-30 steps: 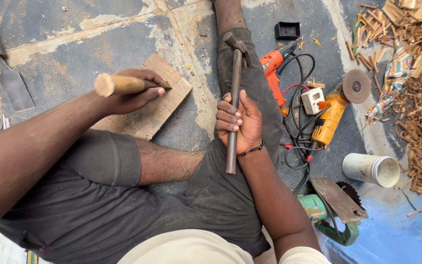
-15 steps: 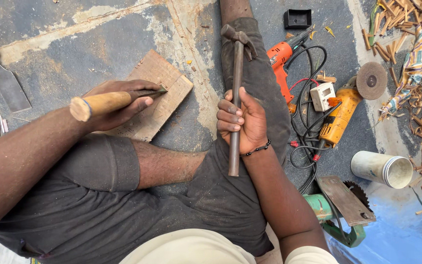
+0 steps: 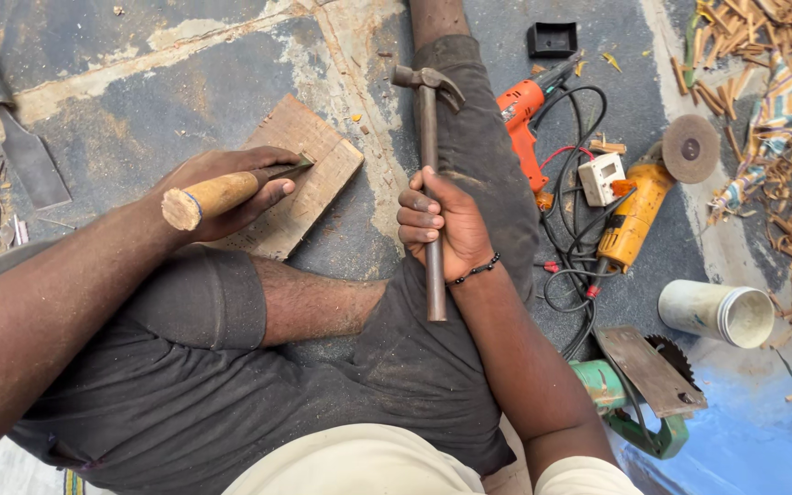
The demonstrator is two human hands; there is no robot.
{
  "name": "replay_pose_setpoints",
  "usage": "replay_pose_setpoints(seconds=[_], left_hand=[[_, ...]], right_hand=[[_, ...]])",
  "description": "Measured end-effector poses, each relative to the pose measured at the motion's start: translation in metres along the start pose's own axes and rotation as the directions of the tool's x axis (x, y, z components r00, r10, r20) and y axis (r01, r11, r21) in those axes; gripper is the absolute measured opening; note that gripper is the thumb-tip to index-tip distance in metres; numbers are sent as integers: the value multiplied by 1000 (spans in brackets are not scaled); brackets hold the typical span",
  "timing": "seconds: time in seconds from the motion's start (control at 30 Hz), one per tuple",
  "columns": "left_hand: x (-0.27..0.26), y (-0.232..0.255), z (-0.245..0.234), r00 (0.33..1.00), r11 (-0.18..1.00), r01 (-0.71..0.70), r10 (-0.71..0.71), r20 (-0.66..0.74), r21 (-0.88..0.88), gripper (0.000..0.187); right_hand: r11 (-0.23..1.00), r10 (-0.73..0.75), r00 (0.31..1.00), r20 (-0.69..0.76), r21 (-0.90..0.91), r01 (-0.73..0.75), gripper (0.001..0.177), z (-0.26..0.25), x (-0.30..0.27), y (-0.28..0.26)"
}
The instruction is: The person sits on the floor and uses a chisel and hammer to carve a rectangular recess into a small wooden block. They repeatedly position the chisel and strike it with the hammer to remove wood chips, gradually deepening the carved area.
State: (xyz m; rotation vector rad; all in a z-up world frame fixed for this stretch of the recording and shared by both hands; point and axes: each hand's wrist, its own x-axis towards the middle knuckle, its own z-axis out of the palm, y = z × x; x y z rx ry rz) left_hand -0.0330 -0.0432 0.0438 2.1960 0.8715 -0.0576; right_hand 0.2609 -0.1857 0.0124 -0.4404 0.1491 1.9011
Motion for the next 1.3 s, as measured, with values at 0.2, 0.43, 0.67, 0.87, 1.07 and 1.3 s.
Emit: replay_pose_setpoints(seconds=[0.2, 0.43, 0.67, 0.87, 1.07, 1.3], left_hand=[[-3, 14, -4, 994, 994, 106, -106, 12, 24, 55], [-4, 13, -2, 993, 991, 118, -119, 7, 63, 50], [6, -2, 12, 987, 1000, 9, -12, -160, -19, 42], [10, 3, 14, 979, 986, 169, -166, -120, 17, 40], [29, -10, 25, 994, 937, 51, -81, 73, 346, 36], [10, 5, 15, 979, 994, 105, -104, -177, -4, 36]], right_hand=[[974, -89, 995, 50, -206, 98, 20, 10, -9, 10], [665, -332, 867, 372, -560, 494, 17, 38, -27, 37], [302, -388, 767, 512, -715, 630, 23, 89, -26, 35], [-755, -226, 729, 646, -589, 288, 23, 157, -21, 9], [-994, -55, 718, 694, -106, 26, 17, 194, -26, 14], [-390, -437, 496, 750, -655, 647, 29, 190, 3, 17]])
